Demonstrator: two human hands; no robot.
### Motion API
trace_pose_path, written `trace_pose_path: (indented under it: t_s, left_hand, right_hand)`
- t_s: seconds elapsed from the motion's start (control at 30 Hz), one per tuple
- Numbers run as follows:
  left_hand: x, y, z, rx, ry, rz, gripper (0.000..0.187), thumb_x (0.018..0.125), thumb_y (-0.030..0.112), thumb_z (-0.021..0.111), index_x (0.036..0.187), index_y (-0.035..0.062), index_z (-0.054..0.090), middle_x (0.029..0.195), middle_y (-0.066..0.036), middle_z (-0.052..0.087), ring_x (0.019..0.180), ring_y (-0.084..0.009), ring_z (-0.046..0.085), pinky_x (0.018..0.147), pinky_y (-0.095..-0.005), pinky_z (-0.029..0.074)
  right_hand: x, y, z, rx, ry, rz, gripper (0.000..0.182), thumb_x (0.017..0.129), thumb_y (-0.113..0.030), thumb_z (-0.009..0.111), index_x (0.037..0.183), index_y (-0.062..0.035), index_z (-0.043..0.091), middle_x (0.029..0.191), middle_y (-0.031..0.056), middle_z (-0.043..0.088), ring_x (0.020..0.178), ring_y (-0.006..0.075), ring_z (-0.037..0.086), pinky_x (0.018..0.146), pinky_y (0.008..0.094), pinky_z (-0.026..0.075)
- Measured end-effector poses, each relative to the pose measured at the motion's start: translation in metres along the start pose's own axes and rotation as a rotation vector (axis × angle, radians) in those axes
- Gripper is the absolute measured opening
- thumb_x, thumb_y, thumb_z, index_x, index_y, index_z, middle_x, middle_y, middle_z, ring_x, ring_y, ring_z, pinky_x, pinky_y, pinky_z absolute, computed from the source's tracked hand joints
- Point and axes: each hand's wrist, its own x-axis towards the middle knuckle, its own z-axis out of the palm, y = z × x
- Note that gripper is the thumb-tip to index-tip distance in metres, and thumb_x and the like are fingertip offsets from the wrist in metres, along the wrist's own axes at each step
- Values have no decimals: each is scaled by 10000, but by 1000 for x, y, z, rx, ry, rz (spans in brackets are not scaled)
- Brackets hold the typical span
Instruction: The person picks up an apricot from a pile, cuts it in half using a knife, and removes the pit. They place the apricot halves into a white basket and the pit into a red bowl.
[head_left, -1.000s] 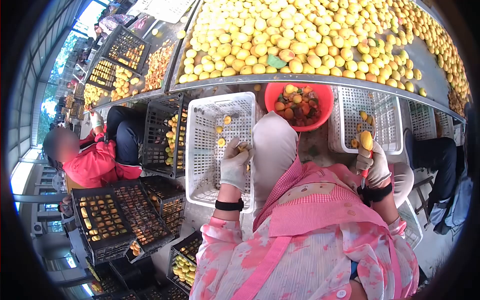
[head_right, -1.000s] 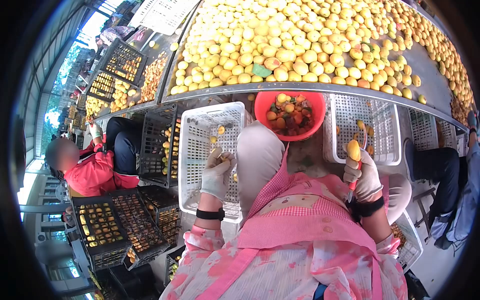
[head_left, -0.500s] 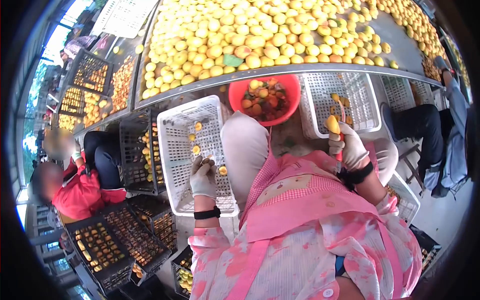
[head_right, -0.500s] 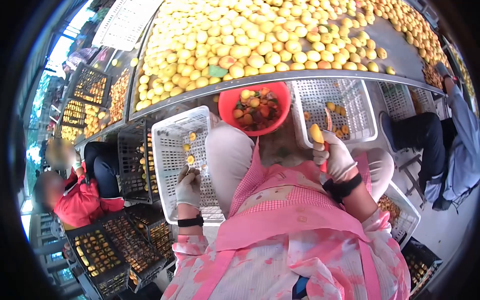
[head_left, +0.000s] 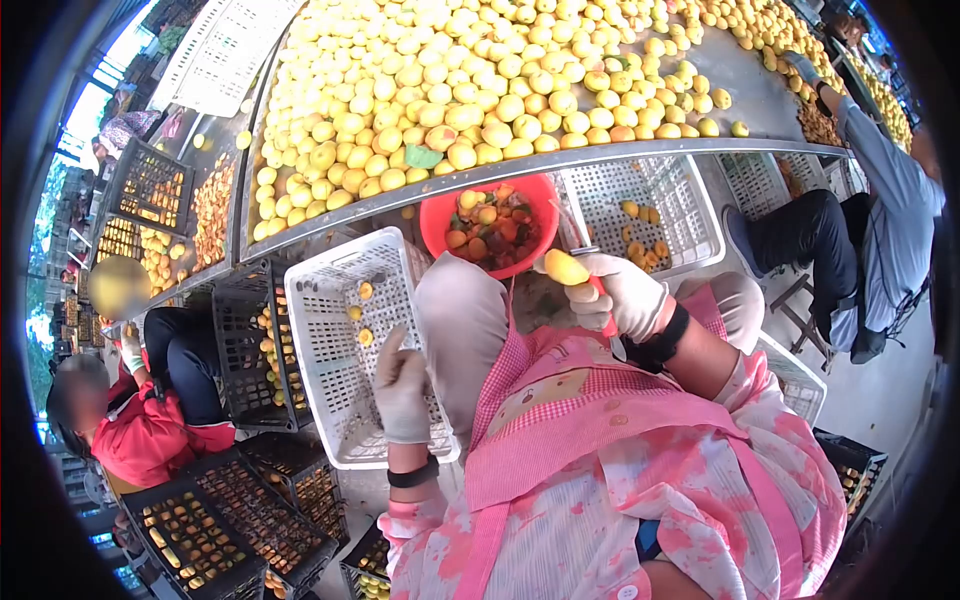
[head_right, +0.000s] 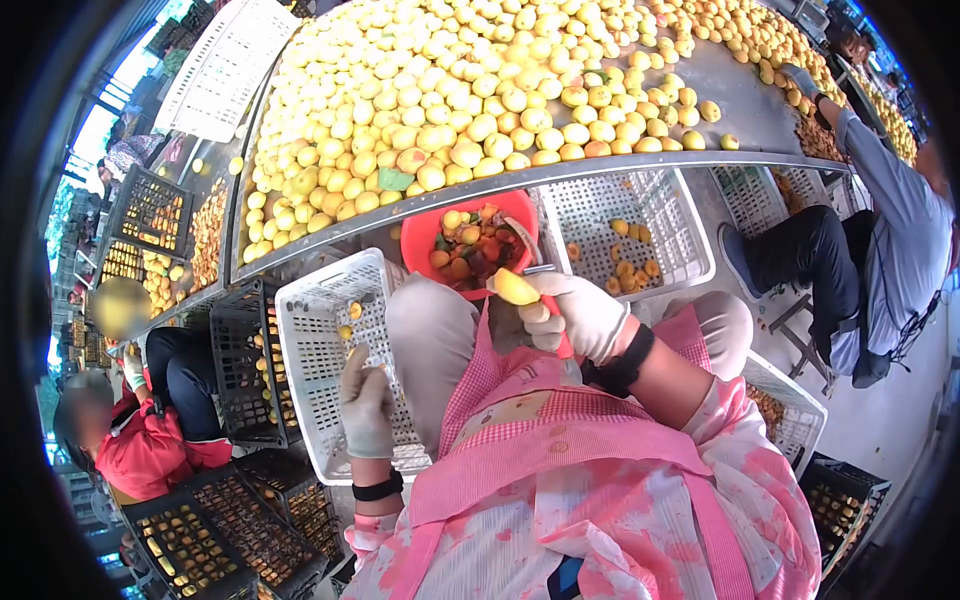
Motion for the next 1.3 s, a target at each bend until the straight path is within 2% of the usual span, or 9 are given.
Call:
trace_pose_path:
  t_s: [0.1,0.23,0.3,0.5,0.57,0.6,0.67,1.0,1.3]
  left_hand:
    - [-5,9,40,422,-297,371,586,818,25,708,1368,52,508,899,-12,633,750,-42,549,626,-186,460]
    - [-3,11,78,480,-578,442,541,794,47,740,1302,54,552,1064,-92,650,920,-187,634,775,-286,506]
    - [0,1,80,562,-554,664,468,801,15,725,1244,49,577,1065,-51,629,774,-101,588,690,-224,484]
    - [-11,-18,65,444,-501,474,368,807,25,729,1151,45,601,1002,-84,622,779,-133,609,689,-251,497]
    - [-12,-20,60,471,-507,483,361,812,39,730,1148,33,599,992,-83,622,783,-135,610,696,-255,500]
    - [-12,-21,59,497,-522,493,355,818,52,730,1146,21,598,983,-81,622,787,-137,612,702,-258,502]
    - [-9,-22,59,434,-536,512,330,844,79,714,1146,12,598,975,-72,624,802,-140,617,718,-262,506]
    - [2,-16,9,-358,-65,-230,156,969,245,593,1000,99,641,737,26,639,492,-15,433,433,-159,334]
    - [25,-54,-61,-403,174,-230,250,960,355,594,896,114,608,672,17,552,491,-71,448,429,-213,336]
  right_hand:
    - [5,9,8,-183,91,65,282,968,-241,462,1117,-38,586,596,-35,464,395,63,340,377,230,278]
    - [5,19,35,-555,174,48,243,953,-253,497,1002,-48,619,640,-18,514,478,67,424,433,217,297]
    - [4,22,31,-594,87,89,285,932,-271,551,1033,-15,624,673,-2,532,522,71,449,462,218,306]
    - [7,29,35,-563,166,170,369,929,-289,569,1140,10,612,677,7,537,516,77,452,458,221,322]
    - [19,43,4,-1284,-154,-385,425,944,-307,545,1217,15,588,647,11,523,492,78,428,447,220,311]
    - [17,40,14,-1283,-155,-383,425,944,-307,545,1217,15,588,647,11,523,492,78,428,447,220,311]
    - [14,29,47,-653,178,227,449,957,-334,521,1243,8,577,633,11,517,475,78,405,434,226,304]
    - [3,18,47,-684,147,63,494,979,-384,453,1264,0,578,655,9,533,480,63,389,428,218,288]
    - [-10,11,7,-358,317,15,412,971,-292,478,1224,12,594,647,7,545,442,91,406,400,232,315]
